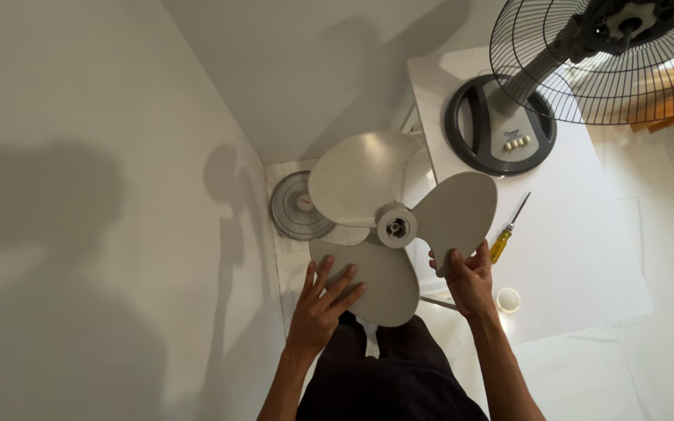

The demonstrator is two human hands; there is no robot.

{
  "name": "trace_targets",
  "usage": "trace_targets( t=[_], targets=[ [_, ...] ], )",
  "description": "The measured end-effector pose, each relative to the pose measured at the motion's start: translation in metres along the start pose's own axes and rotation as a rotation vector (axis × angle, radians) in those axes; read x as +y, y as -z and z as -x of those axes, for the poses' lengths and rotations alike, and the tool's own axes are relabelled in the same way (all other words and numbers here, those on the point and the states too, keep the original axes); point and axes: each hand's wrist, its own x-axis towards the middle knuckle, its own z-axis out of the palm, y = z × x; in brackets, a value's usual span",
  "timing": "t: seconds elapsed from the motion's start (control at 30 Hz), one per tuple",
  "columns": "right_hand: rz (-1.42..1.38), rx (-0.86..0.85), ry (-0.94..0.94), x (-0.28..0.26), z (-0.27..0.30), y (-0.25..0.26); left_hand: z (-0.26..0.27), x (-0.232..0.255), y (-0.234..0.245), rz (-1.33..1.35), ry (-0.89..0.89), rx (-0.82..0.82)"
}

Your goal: The person removes the front grille, fan blade, and hub cap from a standing electric fan. They place the removed components on a white table next to a screwdriver. The person then reattaches the fan blade and hub cap to the fan motor.

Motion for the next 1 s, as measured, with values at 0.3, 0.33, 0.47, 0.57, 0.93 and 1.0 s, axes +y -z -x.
trace_targets(
  t=[0.3,0.33,0.47,0.57,0.93,1.0],
  targets=[
    [-0.027,-0.036,0.056,0.009,-0.008,0.007,-0.004,-0.013,-0.007,0.008,-0.021,0.028],
    [-0.023,-0.034,0.054,0.009,-0.009,0.006,-0.004,-0.014,-0.007,0.010,-0.019,0.023],
    [-0.015,-0.028,0.051,0.005,-0.013,0.002,-0.013,-0.012,-0.004,0.013,0.000,0.011],
    [0.031,0.018,0.034,-0.005,-0.018,0.002,-0.031,-0.008,0.000,-0.017,0.034,-0.066],
    [0.621,0.012,0.410,-0.046,-0.038,0.014,-0.124,0.015,-0.034,0.946,0.569,-0.122],
    [0.799,0.015,0.542,-0.055,-0.041,0.016,-0.148,0.018,-0.047,1.242,0.766,-0.044]
  ],
)
